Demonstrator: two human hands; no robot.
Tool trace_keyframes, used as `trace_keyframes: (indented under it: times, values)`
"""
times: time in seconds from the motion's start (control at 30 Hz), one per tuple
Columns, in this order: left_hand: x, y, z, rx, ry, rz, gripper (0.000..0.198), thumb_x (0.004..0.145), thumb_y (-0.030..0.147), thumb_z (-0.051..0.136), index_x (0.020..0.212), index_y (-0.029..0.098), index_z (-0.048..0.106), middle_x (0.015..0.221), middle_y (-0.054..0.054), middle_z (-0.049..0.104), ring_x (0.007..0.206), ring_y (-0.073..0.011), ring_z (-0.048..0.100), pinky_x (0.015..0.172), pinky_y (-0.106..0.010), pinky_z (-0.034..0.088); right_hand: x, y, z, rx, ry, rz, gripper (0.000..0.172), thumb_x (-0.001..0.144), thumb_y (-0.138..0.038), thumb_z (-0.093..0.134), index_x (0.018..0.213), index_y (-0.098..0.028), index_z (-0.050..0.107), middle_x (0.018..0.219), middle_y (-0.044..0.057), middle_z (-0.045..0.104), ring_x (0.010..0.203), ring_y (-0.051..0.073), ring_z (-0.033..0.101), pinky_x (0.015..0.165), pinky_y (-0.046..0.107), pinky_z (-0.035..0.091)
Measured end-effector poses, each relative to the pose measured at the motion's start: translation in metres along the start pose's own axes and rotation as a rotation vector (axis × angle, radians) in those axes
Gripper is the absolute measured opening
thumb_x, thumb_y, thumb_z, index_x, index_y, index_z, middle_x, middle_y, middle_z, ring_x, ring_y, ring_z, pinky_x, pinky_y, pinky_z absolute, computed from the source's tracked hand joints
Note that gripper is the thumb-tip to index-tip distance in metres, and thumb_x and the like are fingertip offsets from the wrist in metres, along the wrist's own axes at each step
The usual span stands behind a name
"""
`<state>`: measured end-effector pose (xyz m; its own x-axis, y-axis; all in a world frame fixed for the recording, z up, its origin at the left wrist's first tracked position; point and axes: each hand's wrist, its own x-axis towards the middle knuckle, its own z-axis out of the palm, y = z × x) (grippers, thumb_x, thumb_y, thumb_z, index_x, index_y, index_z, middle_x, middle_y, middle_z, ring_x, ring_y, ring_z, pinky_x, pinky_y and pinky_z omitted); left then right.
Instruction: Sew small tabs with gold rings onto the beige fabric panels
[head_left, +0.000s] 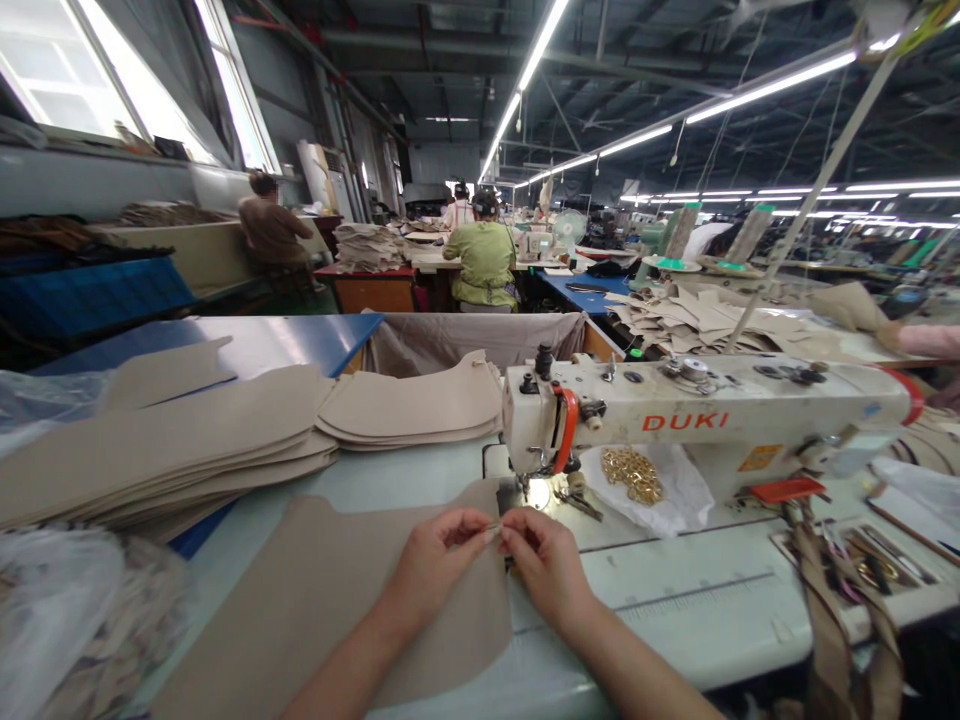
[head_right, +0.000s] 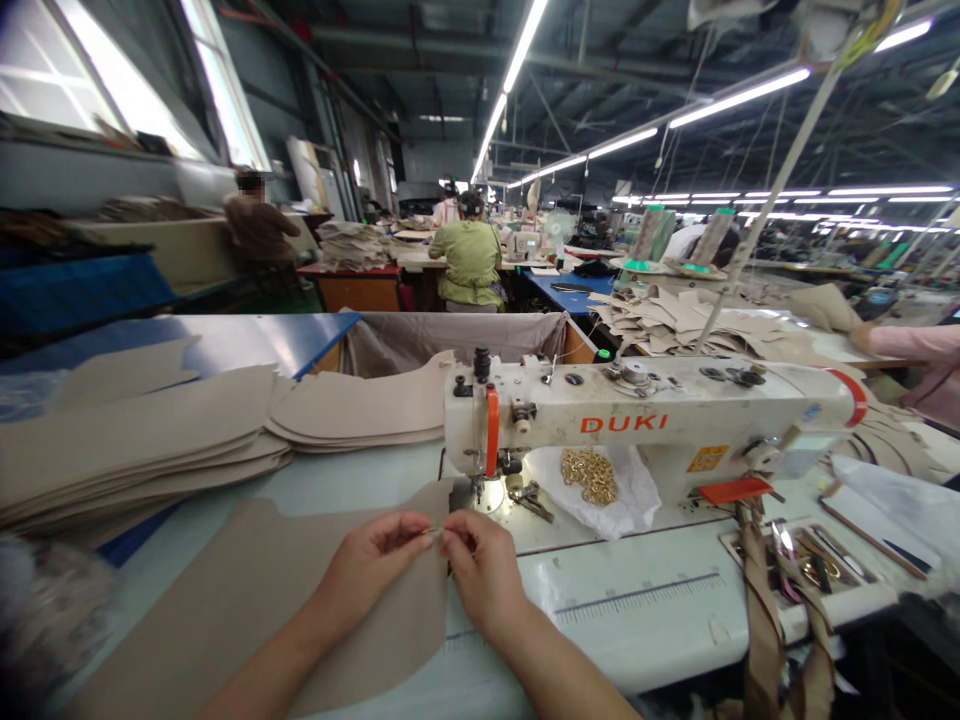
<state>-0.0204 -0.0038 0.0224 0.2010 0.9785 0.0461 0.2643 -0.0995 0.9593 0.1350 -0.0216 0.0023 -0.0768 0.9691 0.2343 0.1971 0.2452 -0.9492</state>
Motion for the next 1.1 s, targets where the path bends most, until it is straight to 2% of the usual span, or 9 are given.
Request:
trace_keyframes:
  times: [0.1, 0.3, 0.43, 0.5, 0.63, 0.77, 0.93, 1.1]
  values:
    - [0.001, -0.002, -0.0026, 0.016, 0.025, -0.007, 0.021, 0.065, 0.029, 0.062, 0.084, 0.019, 0.066, 0.069, 0.0, 0.069, 0.067, -0.018, 0.063, 0.069, -0.028, 0.049, -0.0011, -0.0009, -0.0009, -0.101, 0.009, -0.05, 0.014, 0.084, -0.02, 0.046, 0.075, -0.019, 0.057, 0.066, -0.001, 0.056, 0.061, 0.013, 0.051, 0.055, 0.022, 0.038]
    - [-0.0009, 0.001, -0.0097, 0.212, 0.016, 0.127, 0.016, 0.069, 0.025, 0.059, 0.085, 0.023, 0.065, 0.072, 0.002, 0.069, 0.074, -0.0187, 0.064, 0.074, -0.027, 0.048, -0.0032, -0.0034, 0.0004, -0.288, 0.01, -0.158, 0.015, 0.085, -0.014, 0.043, 0.077, -0.02, 0.055, 0.072, 0.001, 0.056, 0.068, 0.014, 0.052, 0.062, 0.024, 0.038]
    - [-0.0012, 0.0014, -0.0086, 0.153, 0.013, 0.084, 0.025, 0.069, 0.025, 0.059, 0.093, 0.023, 0.065, 0.075, 0.001, 0.07, 0.076, -0.0188, 0.065, 0.077, -0.028, 0.049, -0.003, -0.0049, 0.0006, -0.278, 0.024, -0.158, 0.016, 0.085, -0.014, 0.043, 0.076, -0.02, 0.054, 0.07, 0.0, 0.056, 0.065, 0.014, 0.051, 0.06, 0.023, 0.037]
    - [-0.0009, 0.001, -0.0062, 0.066, -0.031, 0.037, 0.027, 0.068, 0.025, 0.06, 0.095, 0.02, 0.065, 0.079, -0.001, 0.07, 0.078, -0.0192, 0.064, 0.077, -0.029, 0.049, -0.0025, -0.0054, 0.0005, -0.25, 0.021, -0.148, 0.016, 0.086, -0.015, 0.043, 0.075, -0.02, 0.054, 0.069, 0.0, 0.055, 0.065, 0.014, 0.051, 0.059, 0.023, 0.037]
    - [-0.001, 0.0012, -0.0022, -0.06, -0.137, -0.045, 0.023, 0.069, 0.031, 0.063, 0.087, 0.016, 0.068, 0.084, -0.005, 0.071, 0.08, -0.0204, 0.064, 0.075, -0.029, 0.049, -0.002, -0.006, 0.0011, -0.227, -0.003, -0.14, 0.015, 0.086, -0.016, 0.044, 0.076, -0.021, 0.054, 0.072, 0.0, 0.056, 0.068, 0.015, 0.053, 0.061, 0.023, 0.038]
    - [-0.0025, 0.0017, -0.0021, 0.036, -0.099, -0.025, 0.019, 0.074, 0.034, 0.059, 0.077, 0.019, 0.069, 0.074, -0.002, 0.07, 0.072, -0.0183, 0.062, 0.069, -0.025, 0.047, -0.0025, -0.0061, 0.0016, -0.225, -0.011, -0.146, 0.016, 0.087, -0.016, 0.043, 0.074, -0.02, 0.053, 0.07, 0.0, 0.055, 0.067, 0.014, 0.052, 0.061, 0.023, 0.037]
    - [-0.0041, 0.0016, -0.0021, 0.113, -0.063, 0.059, 0.017, 0.077, 0.033, 0.057, 0.073, 0.02, 0.067, 0.071, 0.0, 0.067, 0.069, -0.0168, 0.06, 0.069, -0.024, 0.046, -0.0023, -0.0051, 0.0018, -0.197, 0.013, -0.126, 0.015, 0.085, -0.017, 0.046, 0.074, -0.02, 0.056, 0.069, 0.0, 0.057, 0.066, 0.014, 0.052, 0.06, 0.022, 0.038]
    - [-0.0047, 0.0029, -0.0014, 0.142, -0.041, 0.086, 0.016, 0.076, 0.032, 0.057, 0.07, 0.02, 0.065, 0.068, 0.001, 0.065, 0.067, -0.0164, 0.059, 0.067, -0.023, 0.045, -0.0016, -0.0014, 0.0025, -0.147, 0.039, -0.081, 0.013, 0.082, -0.017, 0.051, 0.076, -0.019, 0.061, 0.07, 0.0, 0.06, 0.065, 0.014, 0.054, 0.058, 0.022, 0.039]
